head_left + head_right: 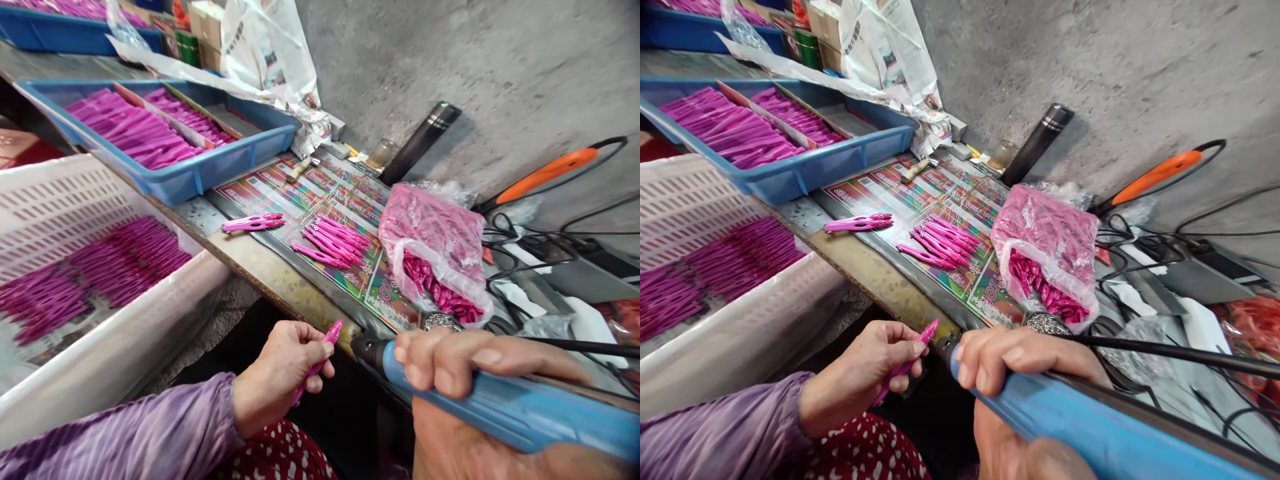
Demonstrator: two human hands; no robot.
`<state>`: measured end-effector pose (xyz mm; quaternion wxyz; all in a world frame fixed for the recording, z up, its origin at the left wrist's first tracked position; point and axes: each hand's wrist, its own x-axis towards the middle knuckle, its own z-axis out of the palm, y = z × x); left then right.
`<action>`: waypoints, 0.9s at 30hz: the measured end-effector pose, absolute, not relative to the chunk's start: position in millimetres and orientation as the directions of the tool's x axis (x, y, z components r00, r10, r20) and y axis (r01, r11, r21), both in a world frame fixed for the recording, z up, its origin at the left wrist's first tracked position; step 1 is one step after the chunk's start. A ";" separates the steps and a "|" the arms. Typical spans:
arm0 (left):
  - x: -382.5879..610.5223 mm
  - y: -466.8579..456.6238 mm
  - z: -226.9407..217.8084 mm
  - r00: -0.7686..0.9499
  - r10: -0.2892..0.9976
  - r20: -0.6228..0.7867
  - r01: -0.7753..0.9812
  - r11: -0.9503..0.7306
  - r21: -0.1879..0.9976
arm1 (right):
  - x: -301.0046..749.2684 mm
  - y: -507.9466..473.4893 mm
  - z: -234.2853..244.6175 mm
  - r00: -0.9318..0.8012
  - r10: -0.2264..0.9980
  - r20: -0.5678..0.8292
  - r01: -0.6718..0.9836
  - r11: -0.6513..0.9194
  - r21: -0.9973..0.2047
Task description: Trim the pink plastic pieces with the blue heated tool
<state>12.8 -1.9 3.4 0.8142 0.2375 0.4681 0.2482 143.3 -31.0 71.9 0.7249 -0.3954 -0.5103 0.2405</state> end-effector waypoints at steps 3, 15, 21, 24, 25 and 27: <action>14.5 -2.6 3.8 0.425 0.634 -0.647 -0.176 0.758 0.628 | 142.3 -31.9 71.7 0.362 0.761 0.539 0.049 0.561 -0.826; 16.0 -2.0 4.3 0.423 0.636 -0.645 -0.211 0.762 0.613 | 145.8 -29.0 67.2 0.358 0.783 0.509 0.057 0.526 -0.849; 17.4 -2.7 4.0 0.416 0.633 -0.653 -0.232 0.768 0.596 | 142.6 -28.4 72.4 0.233 0.810 0.539 0.010 0.552 -0.834; 18.7 -3.9 3.7 0.403 0.636 -0.659 -0.233 0.767 0.598 | 130.1 -26.9 78.6 0.363 0.843 0.396 -0.016 0.431 -0.902; 19.3 -4.3 3.5 0.399 0.637 -0.660 -0.237 0.767 0.597 | 126.5 -25.9 80.4 0.328 0.858 0.396 -0.018 0.425 -0.905; 20.3 -4.7 2.9 0.394 0.639 -0.660 -0.249 0.766 0.593 | 122.2 -23.1 82.9 0.269 0.869 0.415 -0.022 0.436 -0.900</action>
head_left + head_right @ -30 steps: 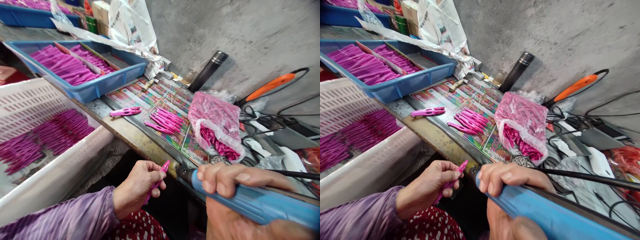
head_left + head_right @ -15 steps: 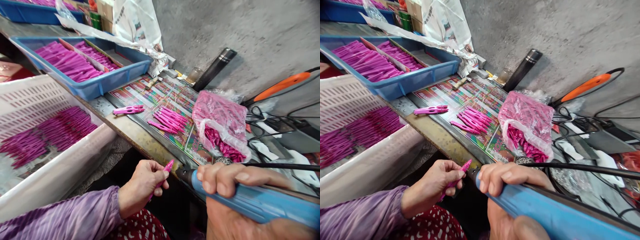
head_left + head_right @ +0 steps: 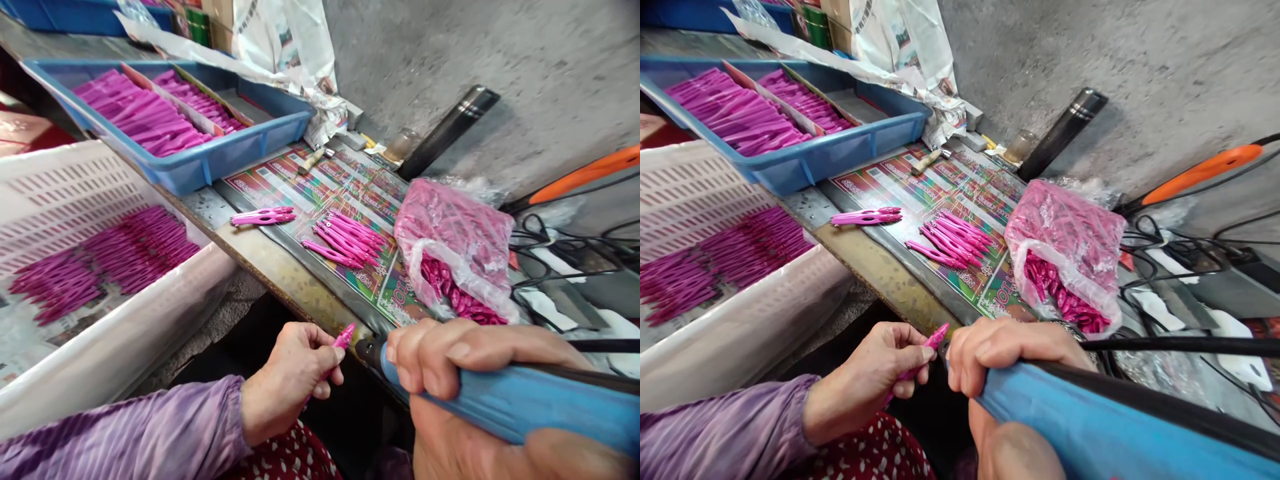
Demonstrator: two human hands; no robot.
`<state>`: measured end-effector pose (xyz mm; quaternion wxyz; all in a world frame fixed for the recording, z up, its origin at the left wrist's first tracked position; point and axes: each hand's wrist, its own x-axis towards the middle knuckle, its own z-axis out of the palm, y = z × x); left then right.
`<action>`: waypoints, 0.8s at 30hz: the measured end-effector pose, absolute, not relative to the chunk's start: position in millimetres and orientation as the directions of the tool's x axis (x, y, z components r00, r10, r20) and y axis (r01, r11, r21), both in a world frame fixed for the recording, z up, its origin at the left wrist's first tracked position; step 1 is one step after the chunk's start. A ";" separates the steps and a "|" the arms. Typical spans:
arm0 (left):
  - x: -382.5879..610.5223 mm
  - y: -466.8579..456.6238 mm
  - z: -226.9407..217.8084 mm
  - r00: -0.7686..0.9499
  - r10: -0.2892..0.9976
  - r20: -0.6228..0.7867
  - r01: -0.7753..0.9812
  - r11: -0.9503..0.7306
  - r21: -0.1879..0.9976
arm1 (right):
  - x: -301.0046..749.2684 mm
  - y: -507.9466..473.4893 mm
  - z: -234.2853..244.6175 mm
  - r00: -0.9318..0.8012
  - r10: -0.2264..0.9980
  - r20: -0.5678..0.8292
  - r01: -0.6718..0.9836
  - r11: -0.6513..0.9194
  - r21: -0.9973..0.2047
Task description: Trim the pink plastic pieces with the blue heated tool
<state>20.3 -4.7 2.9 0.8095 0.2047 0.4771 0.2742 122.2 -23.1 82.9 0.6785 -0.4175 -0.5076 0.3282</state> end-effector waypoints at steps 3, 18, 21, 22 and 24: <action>21.1 -4.7 1.9 0.397 0.640 -0.658 -0.260 0.766 0.589 | 122.9 -18.5 83.0 0.288 0.867 0.407 -0.004 0.426 -0.905; 20.3 -1.9 5.1 0.399 0.635 -0.662 -0.222 0.767 0.602 | 161.7 -15.7 74.9 -0.048 0.885 0.463 0.037 0.465 -0.885; 20.0 -2.0 3.9 0.404 0.635 -0.659 -0.226 0.767 0.600 | 153.3 -13.0 74.0 0.176 0.839 0.515 0.001 0.523 -0.852; 19.9 -2.1 3.3 0.404 0.636 -0.658 -0.229 0.766 0.600 | 152.6 -12.3 73.3 0.135 0.847 0.514 -0.004 0.519 -0.855; 20.0 -2.3 2.1 0.407 0.637 -0.654 -0.229 0.765 0.602 | 156.6 -11.4 71.9 0.046 0.856 0.515 -0.021 0.517 -0.856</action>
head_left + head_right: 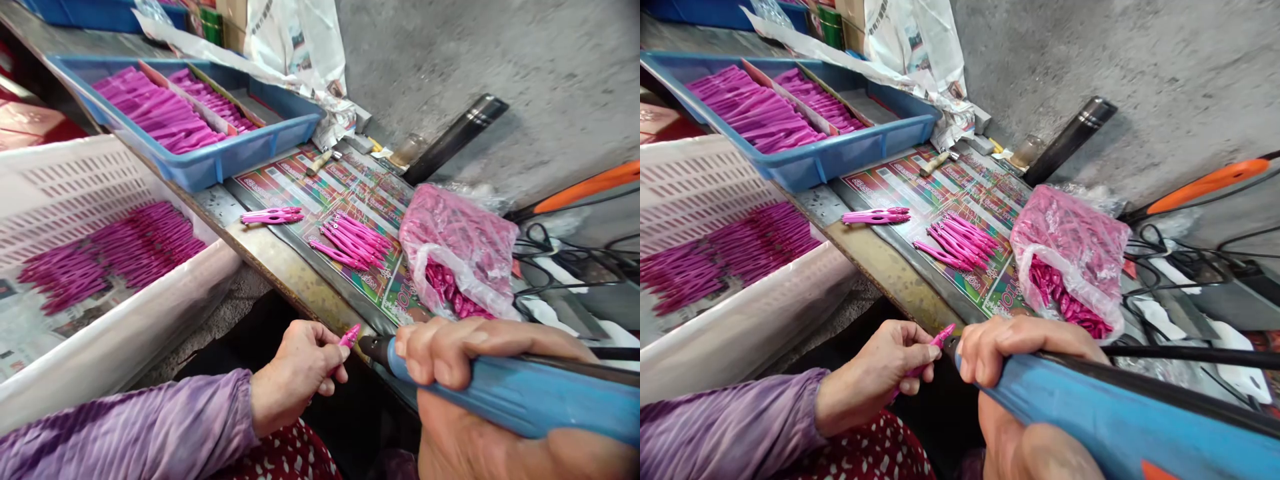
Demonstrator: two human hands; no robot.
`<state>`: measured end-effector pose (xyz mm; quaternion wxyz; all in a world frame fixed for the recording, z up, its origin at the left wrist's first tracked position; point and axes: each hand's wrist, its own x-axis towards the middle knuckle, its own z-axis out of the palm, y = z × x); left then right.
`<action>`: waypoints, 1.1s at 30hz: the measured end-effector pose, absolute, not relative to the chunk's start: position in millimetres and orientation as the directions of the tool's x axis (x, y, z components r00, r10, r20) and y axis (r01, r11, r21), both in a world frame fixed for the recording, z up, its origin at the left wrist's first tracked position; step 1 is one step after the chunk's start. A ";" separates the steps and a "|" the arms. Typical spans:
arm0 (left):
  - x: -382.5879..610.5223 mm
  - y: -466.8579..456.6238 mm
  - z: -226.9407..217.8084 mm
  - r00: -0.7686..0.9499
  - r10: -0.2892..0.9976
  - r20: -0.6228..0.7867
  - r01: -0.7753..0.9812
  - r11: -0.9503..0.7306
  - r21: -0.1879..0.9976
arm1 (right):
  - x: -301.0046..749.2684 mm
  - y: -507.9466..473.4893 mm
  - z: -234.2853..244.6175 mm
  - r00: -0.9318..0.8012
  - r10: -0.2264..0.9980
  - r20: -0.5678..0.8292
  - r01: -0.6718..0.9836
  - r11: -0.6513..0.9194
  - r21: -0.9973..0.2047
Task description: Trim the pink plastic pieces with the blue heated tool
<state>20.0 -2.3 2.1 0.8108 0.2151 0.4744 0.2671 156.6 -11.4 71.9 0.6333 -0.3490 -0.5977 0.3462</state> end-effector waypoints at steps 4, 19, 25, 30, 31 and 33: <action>20.3 -3.0 -0.1 0.409 0.637 -0.653 -0.231 0.765 0.602 | 167.5 -11.6 72.2 -0.019 0.893 0.449 0.011 0.449 -0.893; 20.6 -3.0 6.2 0.380 0.636 -0.671 -0.212 0.766 0.606 | 130.5 -5.0 72.6 0.230 0.853 0.468 0.058 0.468 -0.882; 16.4 -5.2 5.5 0.390 0.652 -0.650 -0.077 0.727 0.683 | 143.0 -19.2 72.5 0.251 0.820 0.514 0.045 0.520 -0.853; -12.5 4.7 2.6 0.301 0.925 -0.233 0.186 0.183 0.965 | 168.7 -24.7 64.2 0.235 0.797 0.556 0.021 0.568 -0.823; -21.5 12.0 3.1 0.254 0.966 -0.043 0.261 -0.025 0.965 | 169.6 -24.7 62.8 0.223 0.788 0.574 0.010 0.587 -0.809; -39.7 32.2 5.0 0.206 0.959 0.195 0.448 -0.269 0.852 | 165.6 -24.4 61.2 0.249 0.769 0.588 0.018 0.604 -0.797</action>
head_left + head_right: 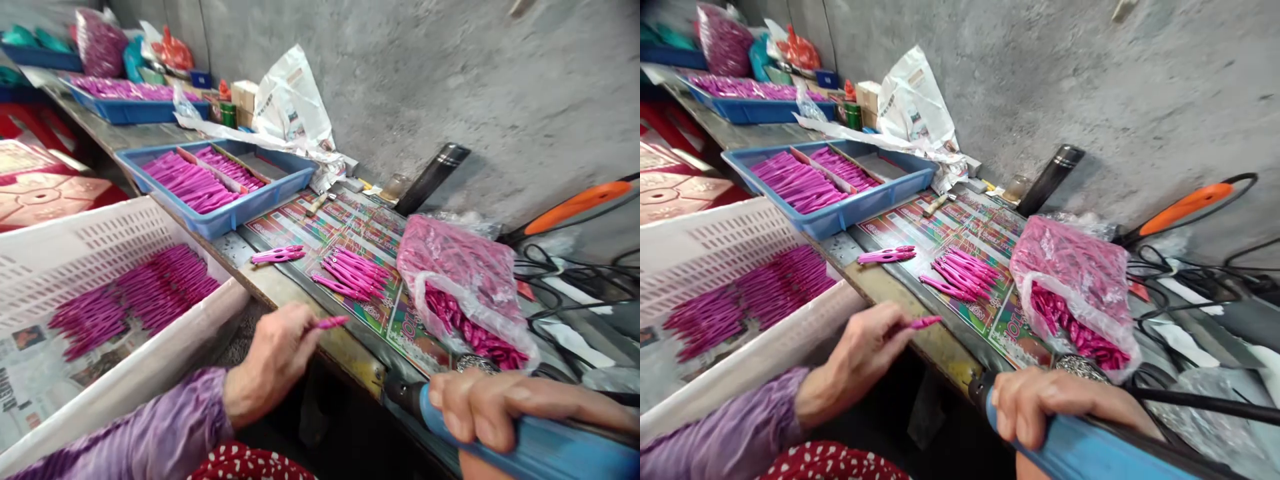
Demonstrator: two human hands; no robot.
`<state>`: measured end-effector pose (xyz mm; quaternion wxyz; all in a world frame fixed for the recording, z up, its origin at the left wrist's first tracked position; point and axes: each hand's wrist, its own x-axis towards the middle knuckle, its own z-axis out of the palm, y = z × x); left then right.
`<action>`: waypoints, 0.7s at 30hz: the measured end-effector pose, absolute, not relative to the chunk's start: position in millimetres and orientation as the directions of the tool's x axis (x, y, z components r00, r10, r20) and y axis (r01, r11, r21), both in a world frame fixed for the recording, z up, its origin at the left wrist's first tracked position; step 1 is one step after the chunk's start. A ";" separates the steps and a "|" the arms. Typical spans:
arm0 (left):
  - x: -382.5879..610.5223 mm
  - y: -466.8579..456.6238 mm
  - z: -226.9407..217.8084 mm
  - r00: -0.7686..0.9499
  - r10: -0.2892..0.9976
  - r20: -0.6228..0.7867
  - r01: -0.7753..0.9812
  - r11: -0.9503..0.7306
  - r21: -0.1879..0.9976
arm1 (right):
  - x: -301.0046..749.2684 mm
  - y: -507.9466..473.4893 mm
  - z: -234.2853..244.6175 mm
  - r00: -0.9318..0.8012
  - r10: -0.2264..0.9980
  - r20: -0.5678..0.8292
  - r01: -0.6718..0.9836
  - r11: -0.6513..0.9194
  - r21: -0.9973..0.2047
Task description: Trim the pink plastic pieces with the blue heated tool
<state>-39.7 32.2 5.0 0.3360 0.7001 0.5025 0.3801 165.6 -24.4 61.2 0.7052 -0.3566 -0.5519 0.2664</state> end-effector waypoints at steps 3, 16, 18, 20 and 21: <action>-60.3 68.5 6.6 0.180 0.927 0.329 0.743 -0.347 0.573 | 154.4 -24.6 60.5 0.377 0.749 0.544 0.055 0.569 -0.821; -64.7 136.3 1.4 0.332 0.865 0.377 0.923 -0.380 0.059 | 168.4 -23.0 53.0 0.411 0.739 0.534 0.039 0.571 -0.820; -54.6 136.5 5.1 0.345 0.865 0.364 0.913 -0.399 0.084 | 168.5 -22.2 54.6 0.416 0.743 0.525 0.033 0.564 -0.825; -38.8 133.4 8.0 0.401 0.857 0.323 0.876 -0.462 0.137 | 169.8 -21.2 57.1 0.389 0.753 0.530 0.028 0.565 -0.825; -29.7 131.0 8.9 0.452 0.843 0.290 0.845 -0.509 0.161 | 170.9 -20.7 58.4 0.371 0.758 0.536 0.029 0.568 -0.823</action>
